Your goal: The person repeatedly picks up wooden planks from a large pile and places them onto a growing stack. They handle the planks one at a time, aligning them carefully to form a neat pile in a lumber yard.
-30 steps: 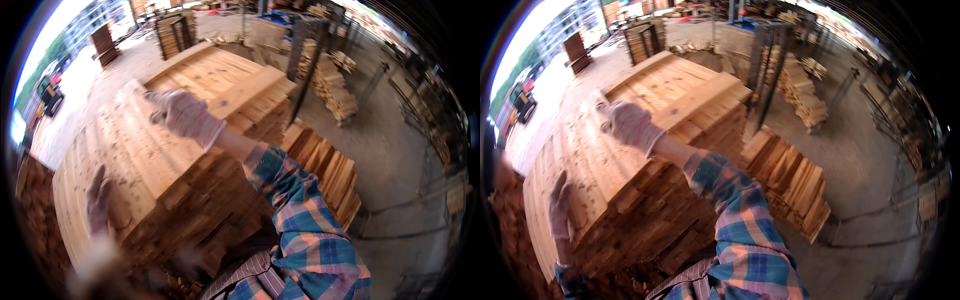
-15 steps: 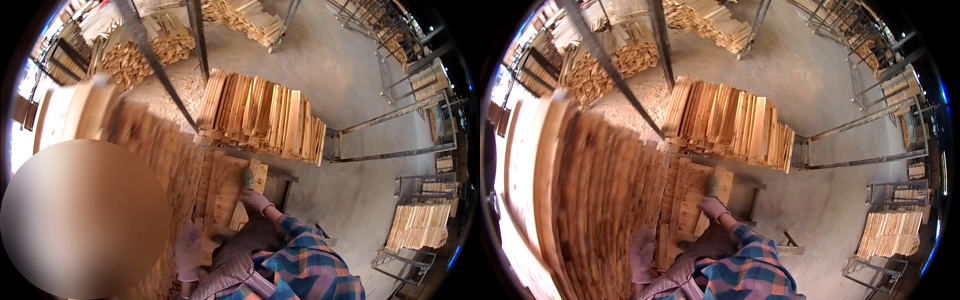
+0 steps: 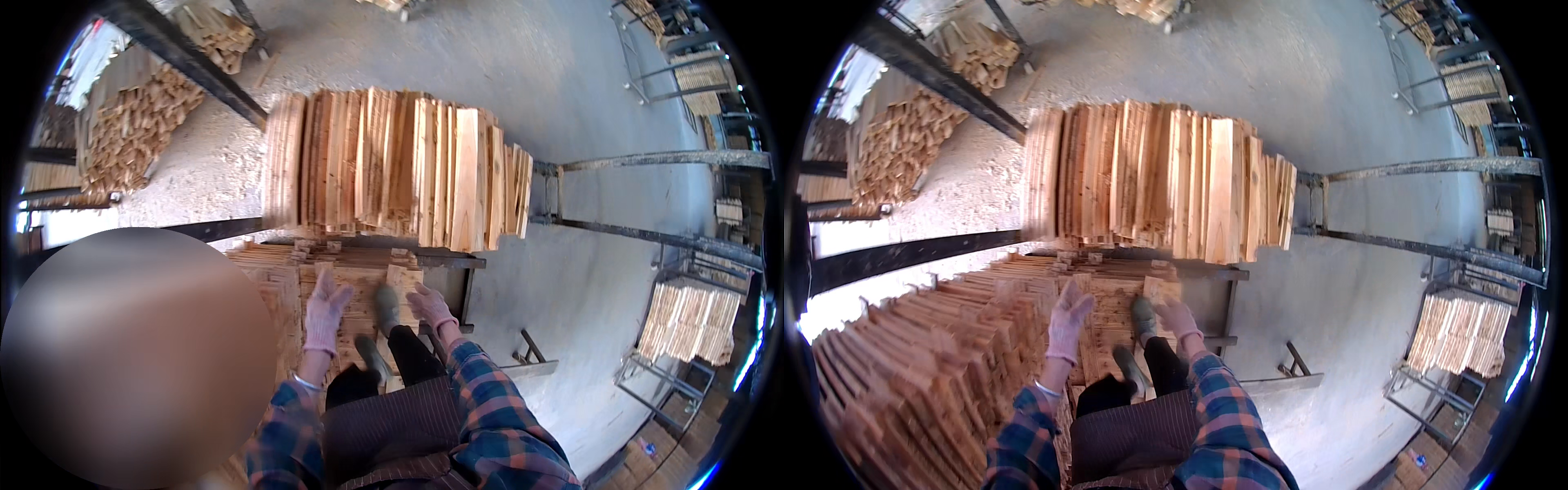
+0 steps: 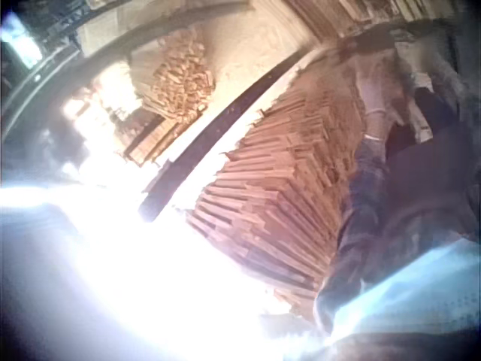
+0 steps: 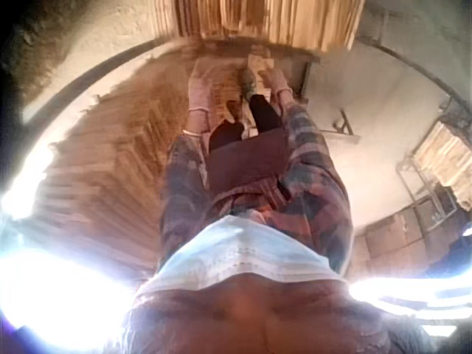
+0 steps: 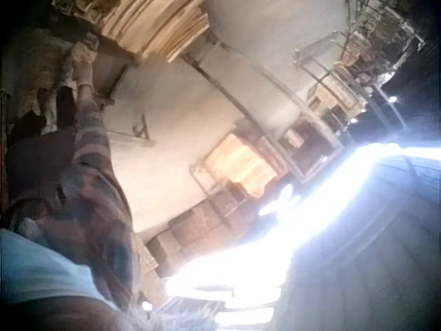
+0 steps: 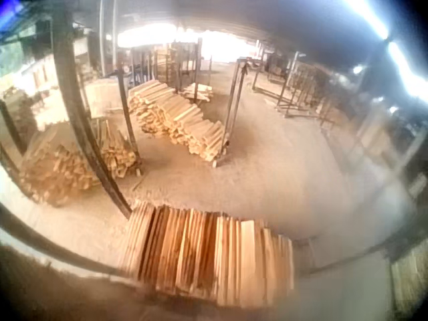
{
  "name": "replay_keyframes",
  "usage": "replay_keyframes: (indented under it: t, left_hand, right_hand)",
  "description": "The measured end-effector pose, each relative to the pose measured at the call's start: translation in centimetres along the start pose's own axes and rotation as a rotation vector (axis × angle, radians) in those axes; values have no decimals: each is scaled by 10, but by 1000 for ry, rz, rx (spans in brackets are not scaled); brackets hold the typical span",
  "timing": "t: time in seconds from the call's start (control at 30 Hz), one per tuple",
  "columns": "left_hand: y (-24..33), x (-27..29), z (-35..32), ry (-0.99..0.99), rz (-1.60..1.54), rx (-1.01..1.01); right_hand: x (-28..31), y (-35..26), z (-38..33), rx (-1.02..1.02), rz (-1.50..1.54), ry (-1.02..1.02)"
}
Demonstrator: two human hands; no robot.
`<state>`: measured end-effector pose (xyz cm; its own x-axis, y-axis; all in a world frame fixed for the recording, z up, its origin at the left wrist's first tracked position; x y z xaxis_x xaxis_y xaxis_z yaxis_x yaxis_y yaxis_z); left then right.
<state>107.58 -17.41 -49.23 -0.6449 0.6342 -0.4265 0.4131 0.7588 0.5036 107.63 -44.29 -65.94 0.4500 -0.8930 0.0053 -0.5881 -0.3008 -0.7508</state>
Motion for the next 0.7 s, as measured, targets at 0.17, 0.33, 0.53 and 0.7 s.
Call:
replay_keyframes:
  t: [0.17, 0.33, 0.53, 0.7]
  left_hand:
    - [-15, 1, 121, 85, 272, 8]
    - [-35, 11, 217, 84, 501, -51]
    - [-69, 38, 255, 170, 434, -72]
    - [-71, 57, 273, 181, 323, -27]
  right_hand:
    - [3, -21, 11, -474, 278, 246]
    - [24, 18, 40, -450, 547, 297]
    - [23, 80, 46, -495, 748, 361]
    - [56, 113, 49, -289, 704, 440]
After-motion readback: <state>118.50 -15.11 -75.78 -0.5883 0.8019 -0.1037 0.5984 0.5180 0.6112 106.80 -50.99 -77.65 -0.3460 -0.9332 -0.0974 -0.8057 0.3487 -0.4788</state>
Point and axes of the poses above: each hand's wrist, its own z-axis towards the middle knuckle, its own x-axis out of the back of the hand, y = z × x, the point moved 8 cm from there along z, towards the middle knuckle, and after that the axes turned 2 degrees about x, right-handed, at the moved point
